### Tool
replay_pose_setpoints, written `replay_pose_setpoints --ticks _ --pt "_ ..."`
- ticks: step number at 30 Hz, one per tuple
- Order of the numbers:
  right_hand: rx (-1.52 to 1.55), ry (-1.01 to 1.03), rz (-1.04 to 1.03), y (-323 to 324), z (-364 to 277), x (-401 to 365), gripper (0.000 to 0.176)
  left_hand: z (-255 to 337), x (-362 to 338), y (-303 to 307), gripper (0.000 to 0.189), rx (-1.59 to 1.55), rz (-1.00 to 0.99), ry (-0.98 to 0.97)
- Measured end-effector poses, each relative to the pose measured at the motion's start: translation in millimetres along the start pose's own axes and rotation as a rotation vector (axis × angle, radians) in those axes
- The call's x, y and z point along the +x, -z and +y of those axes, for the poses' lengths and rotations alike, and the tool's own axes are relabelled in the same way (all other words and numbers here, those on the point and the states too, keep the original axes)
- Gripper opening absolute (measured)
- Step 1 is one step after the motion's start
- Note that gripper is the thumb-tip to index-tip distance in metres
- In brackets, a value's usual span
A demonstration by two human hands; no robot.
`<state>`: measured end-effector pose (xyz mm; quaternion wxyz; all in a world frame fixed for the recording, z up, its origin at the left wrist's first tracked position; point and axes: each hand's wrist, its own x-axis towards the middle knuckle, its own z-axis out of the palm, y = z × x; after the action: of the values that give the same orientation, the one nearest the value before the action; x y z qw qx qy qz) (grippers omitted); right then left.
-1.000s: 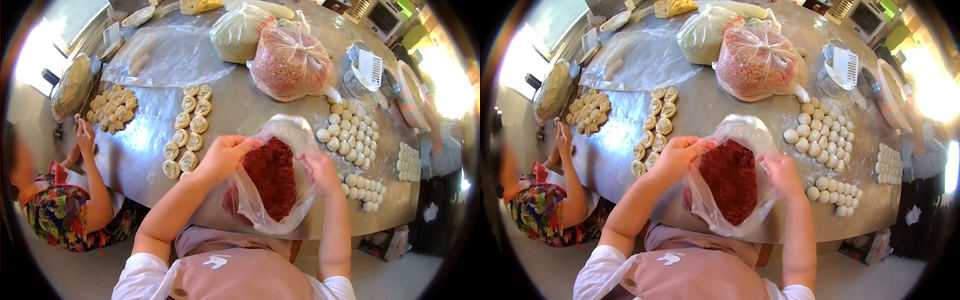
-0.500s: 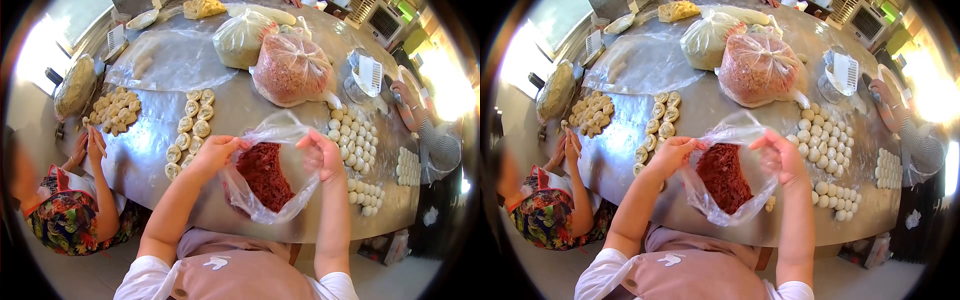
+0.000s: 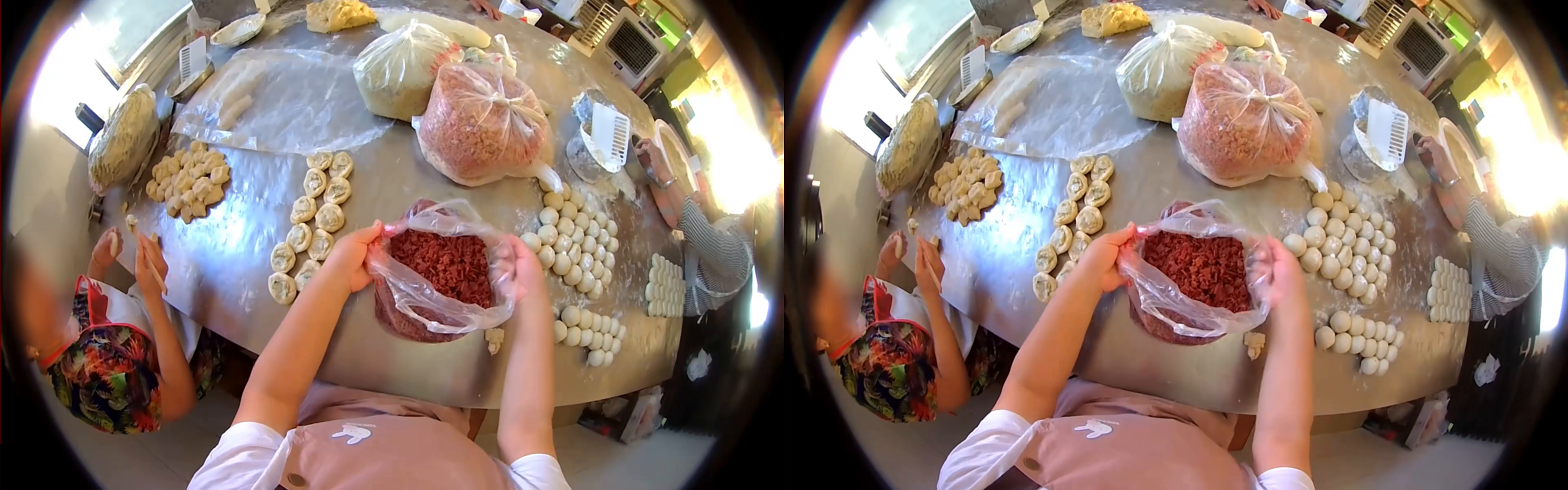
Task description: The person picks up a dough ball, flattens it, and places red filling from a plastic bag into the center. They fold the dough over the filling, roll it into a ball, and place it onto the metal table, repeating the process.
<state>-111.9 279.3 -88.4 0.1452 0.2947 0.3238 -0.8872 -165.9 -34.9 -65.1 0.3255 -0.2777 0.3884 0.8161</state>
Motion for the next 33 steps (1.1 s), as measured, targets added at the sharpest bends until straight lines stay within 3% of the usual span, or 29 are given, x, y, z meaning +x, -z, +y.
replay_pose_setpoints --ticks 2,3,5,6,8,9,12,13,17,19,25,33 --pt "-0.395 0.434 0.327 -11.9 2.9 -22.7 0.027 -1.8 3.8 14.7 0.024 0.366 0.132 -0.207" --pt "-0.755 0.578 0.397 -13.9 -1.5 -37.1 0.024 -4.3 -4.8 9.5 0.023 0.658 0.279 -0.568" --pt "-1.073 0.976 0.483 -31.7 8.1 -53.6 0.022 -10.5 -35.8 -13.3 0.023 1.229 0.566 -1.302" --pt "-1.231 1.175 0.524 -42.2 14.6 -61.4 0.022 -8.1 -44.2 -22.8 0.024 1.288 0.355 -1.369" --pt "-1.514 1.153 0.263 -65.7 22.1 -84.2 0.020 -6.8 -54.9 -36.1 0.027 1.377 -0.076 -1.473" --pt "-1.649 1.135 0.121 -72.3 25.1 -90.2 0.019 -11.3 -53.6 -40.5 0.024 1.443 -0.261 -1.373" --pt "-1.971 0.893 0.070 -72.5 36.8 -98.0 0.018 -19.3 -60.5 -46.5 0.024 1.957 -0.255 -0.959" --pt "-1.998 0.704 0.064 -69.0 37.6 -100.3 0.021 -14.6 -64.9 -49.5 0.029 2.049 -0.270 -0.769" --pt "-2.053 0.477 -0.084 -72.0 41.9 -127.0 0.026 -0.8 -91.9 -45.9 0.039 2.055 -0.391 -0.378" --pt "-2.139 0.443 -0.116 -74.0 50.3 -132.9 0.030 -7.9 -86.1 -29.8 0.039 2.052 -0.444 -0.461" --pt "-2.161 0.662 -0.086 -65.8 72.5 -134.4 0.026 -34.6 -89.3 -15.1 0.033 2.111 -0.409 -0.613" --pt "-2.063 1.267 -0.036 -40.5 89.7 -131.5 0.020 -53.4 -83.5 9.6 0.023 1.971 -0.366 -1.030"
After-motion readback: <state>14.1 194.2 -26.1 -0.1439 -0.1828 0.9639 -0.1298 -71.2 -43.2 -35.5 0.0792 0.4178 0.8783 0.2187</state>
